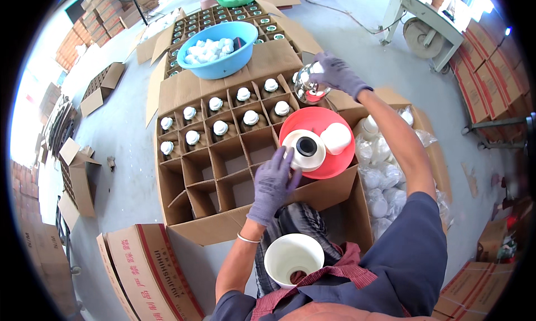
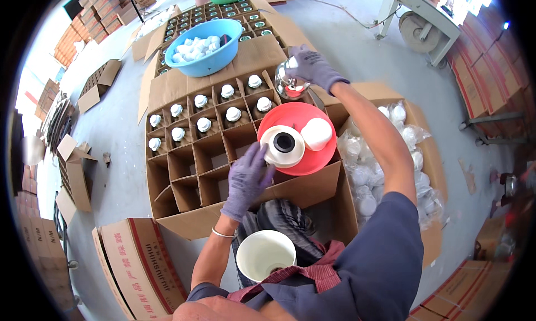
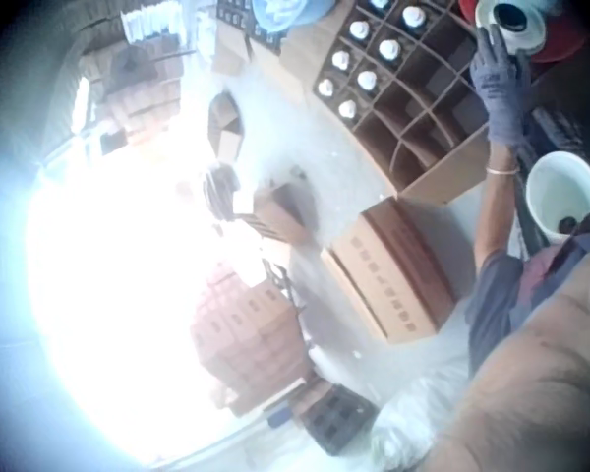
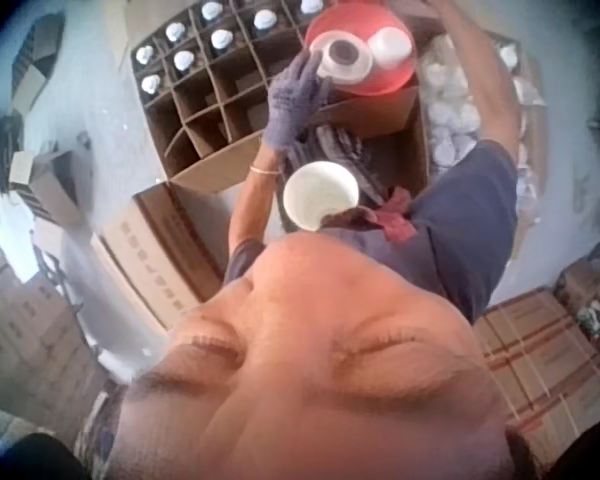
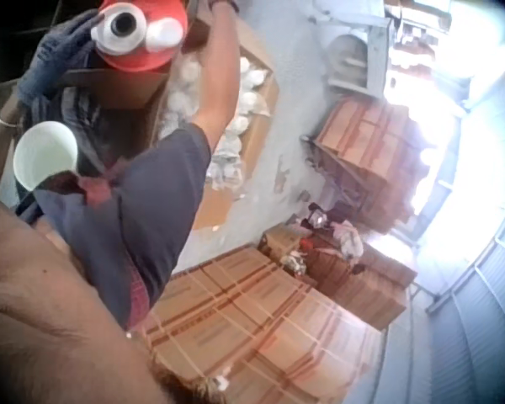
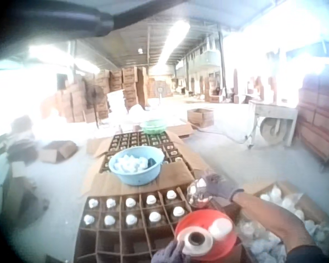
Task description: The person places items into plastic bags and then packs them into a partitioned box while sitting on the floor of a warehouse.
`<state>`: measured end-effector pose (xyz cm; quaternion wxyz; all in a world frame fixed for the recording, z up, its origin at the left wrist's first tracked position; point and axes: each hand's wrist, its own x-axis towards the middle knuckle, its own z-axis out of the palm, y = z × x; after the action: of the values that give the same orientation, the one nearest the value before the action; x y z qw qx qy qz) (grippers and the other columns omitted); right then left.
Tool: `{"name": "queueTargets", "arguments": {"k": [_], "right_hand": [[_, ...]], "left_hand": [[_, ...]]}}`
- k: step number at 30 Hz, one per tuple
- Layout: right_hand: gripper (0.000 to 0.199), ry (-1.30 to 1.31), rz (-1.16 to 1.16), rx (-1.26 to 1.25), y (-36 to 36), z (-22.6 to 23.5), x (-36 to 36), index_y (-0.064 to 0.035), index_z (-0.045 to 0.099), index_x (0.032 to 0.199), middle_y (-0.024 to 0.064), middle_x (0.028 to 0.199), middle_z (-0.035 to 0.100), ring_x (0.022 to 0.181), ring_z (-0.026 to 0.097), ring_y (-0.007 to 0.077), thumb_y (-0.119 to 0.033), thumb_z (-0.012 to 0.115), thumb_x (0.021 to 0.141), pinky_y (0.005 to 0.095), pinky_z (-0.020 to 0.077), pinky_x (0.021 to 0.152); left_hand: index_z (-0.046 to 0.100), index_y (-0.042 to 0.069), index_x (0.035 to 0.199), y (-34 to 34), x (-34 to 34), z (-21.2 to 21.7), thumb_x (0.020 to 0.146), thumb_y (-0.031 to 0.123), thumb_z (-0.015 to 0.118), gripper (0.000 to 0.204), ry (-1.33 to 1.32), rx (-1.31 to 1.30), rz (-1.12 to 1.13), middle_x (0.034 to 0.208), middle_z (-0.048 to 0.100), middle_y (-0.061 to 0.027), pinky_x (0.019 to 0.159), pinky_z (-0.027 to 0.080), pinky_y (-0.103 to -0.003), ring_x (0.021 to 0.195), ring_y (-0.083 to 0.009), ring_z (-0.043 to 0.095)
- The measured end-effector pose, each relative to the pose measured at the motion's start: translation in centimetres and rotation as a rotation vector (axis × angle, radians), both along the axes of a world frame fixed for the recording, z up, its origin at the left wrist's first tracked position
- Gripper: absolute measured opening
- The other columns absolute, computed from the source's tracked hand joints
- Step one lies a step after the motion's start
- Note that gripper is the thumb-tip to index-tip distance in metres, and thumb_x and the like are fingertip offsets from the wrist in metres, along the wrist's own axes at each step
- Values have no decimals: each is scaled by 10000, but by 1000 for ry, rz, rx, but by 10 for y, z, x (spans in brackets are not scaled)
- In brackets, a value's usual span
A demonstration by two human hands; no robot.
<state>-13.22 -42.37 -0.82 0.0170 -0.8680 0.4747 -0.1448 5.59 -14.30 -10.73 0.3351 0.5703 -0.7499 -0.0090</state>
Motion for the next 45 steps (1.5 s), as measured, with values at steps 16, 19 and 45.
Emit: {"name": "queueTargets", "arguments": {"k": [16,19,45], "right_hand": [[470,-1573,234,1549,299,-64,-10,-144,469,1349,34,1171,596,1005,607,136,-471,467,1011,320,548,812],[442,-1097,481,1019,322,-78,-7,-76,526,1286,59,1146,603,1057,581,139,-428,484,1021,301,481,914],[875,-852,945,540,417,-8,5,-19,421,1385,151,1298,543,1191,544,327,-307,867,689,410,397,1043]], "left_hand": [[356,48,1436,105,29,102,648,36,756,884,596,-200,-40,1432,403,-114,1143,321,-379,1331,-245,411],[378,22,1422,130,40,127,648,78,787,877,864,13,-102,1390,469,-133,1143,334,-382,1319,-244,430],[466,81,1407,321,25,-94,834,195,739,645,292,219,-36,1376,555,-116,1077,402,-392,1275,-241,521]]}}
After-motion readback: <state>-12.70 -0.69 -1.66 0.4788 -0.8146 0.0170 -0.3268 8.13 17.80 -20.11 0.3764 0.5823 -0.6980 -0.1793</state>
